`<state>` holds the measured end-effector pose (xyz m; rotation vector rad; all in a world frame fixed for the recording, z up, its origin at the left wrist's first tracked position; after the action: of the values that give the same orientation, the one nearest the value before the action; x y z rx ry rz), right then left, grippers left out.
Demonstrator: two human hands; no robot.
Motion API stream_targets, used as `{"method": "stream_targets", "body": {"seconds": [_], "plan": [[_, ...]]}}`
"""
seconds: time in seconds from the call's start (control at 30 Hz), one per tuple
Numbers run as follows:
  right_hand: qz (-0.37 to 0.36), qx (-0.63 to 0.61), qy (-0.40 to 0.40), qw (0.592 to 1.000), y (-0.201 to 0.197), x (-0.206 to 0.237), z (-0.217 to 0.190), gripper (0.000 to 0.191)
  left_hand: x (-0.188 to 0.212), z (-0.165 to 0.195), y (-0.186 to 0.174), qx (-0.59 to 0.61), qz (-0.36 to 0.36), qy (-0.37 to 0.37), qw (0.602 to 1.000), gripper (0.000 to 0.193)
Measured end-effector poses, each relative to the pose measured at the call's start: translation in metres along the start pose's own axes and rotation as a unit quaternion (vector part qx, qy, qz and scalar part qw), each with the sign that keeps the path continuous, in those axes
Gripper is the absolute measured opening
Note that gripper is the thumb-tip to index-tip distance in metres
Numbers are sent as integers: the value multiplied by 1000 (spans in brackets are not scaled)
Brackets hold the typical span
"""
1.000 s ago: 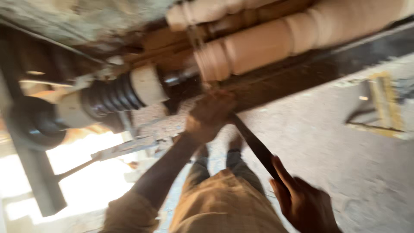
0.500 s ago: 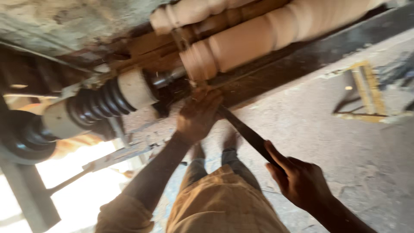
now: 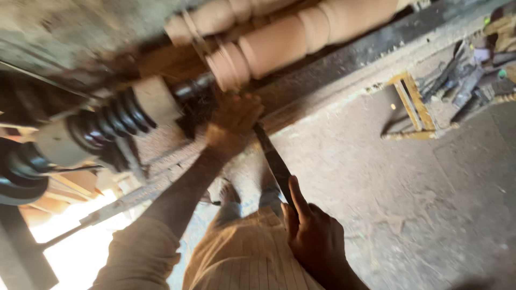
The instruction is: The person shapes a rotating wooden spindle on a lathe using a chisel, carving grooves and decorative profiles along its length. The person switches between different chisels to refine the shape and smooth the surface.
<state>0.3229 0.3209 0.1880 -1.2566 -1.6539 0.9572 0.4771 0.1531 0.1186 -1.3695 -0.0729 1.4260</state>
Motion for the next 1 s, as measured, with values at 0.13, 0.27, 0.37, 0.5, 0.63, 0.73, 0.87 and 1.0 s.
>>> {"method": "stream_targets", "body": {"seconds": [0.13, 0.27, 0.37, 0.5, 0.63, 0.73, 0.87, 1.0], "plan": [[19, -6, -34, 999, 3, -4, -7, 66, -4, -3, -6, 67, -28, -51, 996, 34], [-125, 32, 9, 992, -19, -31, 40, 68, -10, -3, -6, 96, 2, -108, 990, 22], [-169, 67, 8, 983, -48, -59, 68, 67, -17, 1, -9, 50, -19, -119, 991, 34], [-194, 0, 97, 976, -35, -44, 94, 64, -28, 12, -25, 38, -76, -117, 989, 50], [-44, -43, 0, 998, -11, -17, 98, 74, 17, 29, -40, -7, -82, -140, 987, 67], [-1, -92, 15, 996, 2, -6, 126, 71, 120, 28, -47, 5, -155, -281, 947, 76], [-42, -133, 49, 989, -8, -14, 179, 55, 306, 24, -72, 47, -283, -634, 718, 63], [-135, -121, 48, 982, -18, -46, 219, 54, 410, 74, -100, -77, -387, -801, 450, 61]]}}
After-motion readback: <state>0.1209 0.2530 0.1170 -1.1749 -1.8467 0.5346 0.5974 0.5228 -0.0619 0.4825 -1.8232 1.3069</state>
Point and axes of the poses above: each hand's wrist, its own x-axis away from the middle knuckle, its own y-axis out of the palm, z = x × y, the point moved 8 cm from there along -x, towards the middle knuckle, and after that the axes turned 11 degrees about -y, right-handed, at the moved point
